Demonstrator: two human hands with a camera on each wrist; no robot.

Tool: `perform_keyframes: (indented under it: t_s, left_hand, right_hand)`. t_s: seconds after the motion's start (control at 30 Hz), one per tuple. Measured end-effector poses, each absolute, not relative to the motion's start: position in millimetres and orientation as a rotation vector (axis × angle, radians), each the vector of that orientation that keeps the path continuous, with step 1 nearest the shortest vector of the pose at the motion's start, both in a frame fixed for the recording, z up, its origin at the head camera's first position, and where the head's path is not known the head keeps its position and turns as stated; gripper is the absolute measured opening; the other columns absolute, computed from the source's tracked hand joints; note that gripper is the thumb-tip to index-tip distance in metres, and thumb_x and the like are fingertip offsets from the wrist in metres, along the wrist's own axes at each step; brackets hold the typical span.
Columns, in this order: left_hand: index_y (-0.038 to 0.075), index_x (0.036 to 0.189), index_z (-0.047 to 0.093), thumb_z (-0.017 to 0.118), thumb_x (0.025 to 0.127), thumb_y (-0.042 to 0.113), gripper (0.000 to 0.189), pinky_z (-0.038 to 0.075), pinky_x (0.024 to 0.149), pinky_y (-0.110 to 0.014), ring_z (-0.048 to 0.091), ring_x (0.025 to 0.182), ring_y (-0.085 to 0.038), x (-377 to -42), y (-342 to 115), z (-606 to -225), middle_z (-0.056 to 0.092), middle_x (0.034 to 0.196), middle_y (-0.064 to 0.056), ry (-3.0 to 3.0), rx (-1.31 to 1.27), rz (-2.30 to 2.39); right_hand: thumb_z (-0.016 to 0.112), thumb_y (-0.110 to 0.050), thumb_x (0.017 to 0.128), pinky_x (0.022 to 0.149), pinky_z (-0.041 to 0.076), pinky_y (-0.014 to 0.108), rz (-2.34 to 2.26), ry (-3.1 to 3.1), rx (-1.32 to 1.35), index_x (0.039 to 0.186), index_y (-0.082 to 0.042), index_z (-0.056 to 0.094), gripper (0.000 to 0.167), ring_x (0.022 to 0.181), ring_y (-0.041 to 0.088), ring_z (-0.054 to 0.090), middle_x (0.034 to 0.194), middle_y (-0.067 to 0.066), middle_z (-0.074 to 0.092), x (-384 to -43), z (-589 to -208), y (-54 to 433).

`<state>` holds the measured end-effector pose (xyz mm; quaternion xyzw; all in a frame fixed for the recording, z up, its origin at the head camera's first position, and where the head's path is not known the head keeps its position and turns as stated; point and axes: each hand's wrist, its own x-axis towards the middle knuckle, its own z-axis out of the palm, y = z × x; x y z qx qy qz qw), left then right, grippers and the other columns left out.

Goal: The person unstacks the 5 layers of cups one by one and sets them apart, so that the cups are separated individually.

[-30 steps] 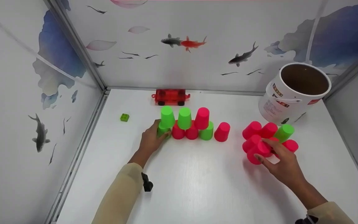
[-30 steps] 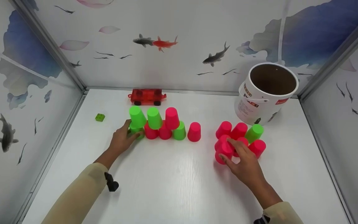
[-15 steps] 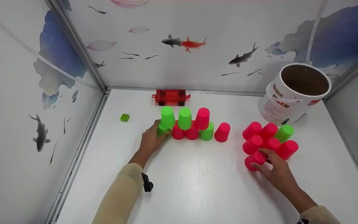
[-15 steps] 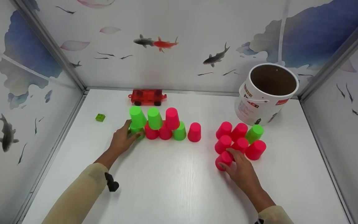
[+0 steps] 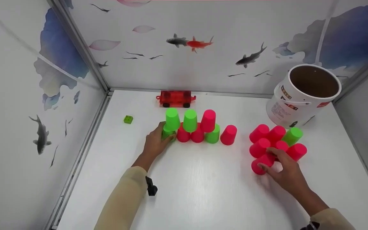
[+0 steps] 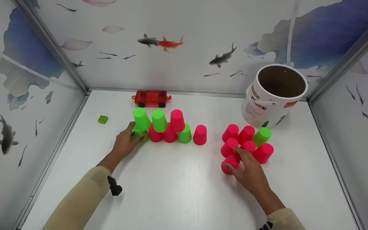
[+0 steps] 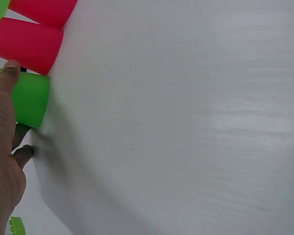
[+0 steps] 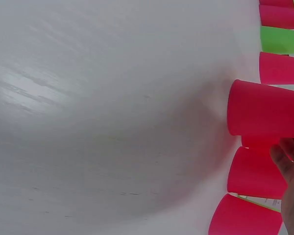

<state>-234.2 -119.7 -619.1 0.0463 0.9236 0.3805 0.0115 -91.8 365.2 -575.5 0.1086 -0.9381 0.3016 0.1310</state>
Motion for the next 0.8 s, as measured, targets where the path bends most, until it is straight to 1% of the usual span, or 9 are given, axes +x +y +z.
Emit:
perform_keyframes:
  t_s: [0.1, 0.2, 0.27, 0.33, 0.37, 0.47, 0.6, 0.67, 0.8]
  left_hand:
    - [0.023, 0.159, 0.049, 0.078, 0.102, 0.052, 0.07, 0.052, 0.119, -0.06, 0.067, 0.136, -0.031, -234.4, -119.7, -619.1, 0.07, 0.148, -0.007, 2.889, 0.146, 1.184]
    - [0.023, 0.158, 0.049, 0.078, 0.101, 0.052, 0.07, 0.053, 0.117, -0.059, 0.067, 0.134, -0.031, -234.4, -119.4, -619.4, 0.071, 0.147, -0.008, 2.896, 0.143, 1.178]
    - [0.024, 0.158, 0.049, 0.079, 0.101, 0.051, 0.07, 0.054, 0.115, -0.058, 0.068, 0.133, -0.031, -234.1, -118.9, -619.5, 0.072, 0.145, -0.008, 2.896, 0.133, 1.168]
    - [0.024, 0.158, 0.049, 0.079, 0.101, 0.052, 0.07, 0.054, 0.115, -0.058, 0.068, 0.132, -0.03, -233.7, -118.4, -619.4, 0.072, 0.143, -0.007, 2.891, 0.121, 1.159]
    - [0.024, 0.158, 0.049, 0.079, 0.101, 0.052, 0.07, 0.054, 0.115, -0.059, 0.068, 0.132, -0.03, -233.5, -118.3, -619.3, 0.072, 0.144, -0.007, 2.888, 0.113, 1.153]
    - [0.025, 0.158, 0.049, 0.077, 0.101, 0.054, 0.07, 0.054, 0.115, -0.058, 0.067, 0.133, -0.03, -233.8, -118.4, -618.9, 0.071, 0.144, -0.007, 2.884, 0.105, 1.149]
    - [0.024, 0.157, 0.049, 0.077, 0.102, 0.055, 0.069, 0.055, 0.115, -0.057, 0.067, 0.132, -0.031, -234.2, -118.5, -619.1, 0.071, 0.143, -0.008, 2.887, 0.118, 1.169]
    - [0.023, 0.157, 0.049, 0.077, 0.102, 0.053, 0.069, 0.055, 0.114, -0.059, 0.068, 0.132, -0.032, -233.5, -118.4, -619.3, 0.072, 0.143, -0.009, 2.888, 0.13, 1.187]
    - [0.024, 0.159, 0.048, 0.075, 0.102, 0.055, 0.07, 0.055, 0.115, -0.058, 0.067, 0.132, -0.031, -236.3, -122.3, -627.2, 0.071, 0.144, -0.008, 2.888, 0.16, 1.218]
  right_hand:
    - [0.106, -0.003, 0.068, 0.098, 0.039, -0.005, 0.816, -2.638, 0.391, 0.138, -0.002, 0.065, 0.08, 0.113, 0.03, 0.075, 0.128, 0.011, 0.073, -98.5, -563.3, 361.5]
    - [0.105, -0.004, 0.07, 0.1, 0.039, -0.004, 0.761, -2.602, 0.424, 0.136, -0.002, 0.067, 0.077, 0.113, 0.03, 0.076, 0.127, 0.012, 0.073, -108.1, -548.5, 354.5]
    - [0.104, -0.007, 0.073, 0.1, 0.051, 0.006, 0.746, -2.615, 0.421, 0.138, -0.005, 0.066, 0.076, 0.117, 0.03, 0.075, 0.129, 0.011, 0.073, -115.4, -538.4, 348.0]
    - [0.102, -0.009, 0.077, 0.097, 0.063, 0.024, 0.766, -2.64, 0.415, 0.142, -0.007, 0.065, 0.075, 0.12, 0.031, 0.074, 0.132, 0.01, 0.073, -124.6, -529.3, 339.7]
    - [0.101, -0.01, 0.079, 0.095, 0.067, 0.034, 0.782, -2.652, 0.415, 0.144, -0.008, 0.064, 0.075, 0.121, 0.031, 0.074, 0.134, 0.01, 0.072, -129.8, -525.4, 334.8]
    - [0.099, -0.016, 0.084, 0.091, 0.069, 0.045, 0.841, -2.681, 0.432, 0.149, -0.011, 0.062, 0.075, 0.125, 0.034, 0.073, 0.139, 0.011, 0.071, -147.4, -516.3, 318.5]
    - [0.095, -0.022, 0.089, 0.094, 0.068, 0.045, 0.91, -2.713, 0.484, 0.154, -0.013, 0.059, 0.075, 0.13, 0.037, 0.072, 0.149, 0.012, 0.067, -168.6, -508.1, 294.0]
    - [0.093, -0.024, 0.091, 0.096, 0.066, 0.056, 0.949, -2.74, 0.506, 0.157, -0.015, 0.057, 0.075, 0.134, 0.038, 0.07, 0.154, 0.012, 0.064, -176.3, -504.9, 282.1]
    - [0.09, -0.029, 0.095, 0.1, 0.065, 0.056, 0.976, -2.803, 0.525, 0.164, -0.018, 0.05, 0.081, 0.141, 0.038, 0.065, 0.161, 0.011, 0.058, -189.5, -502.4, 260.8]
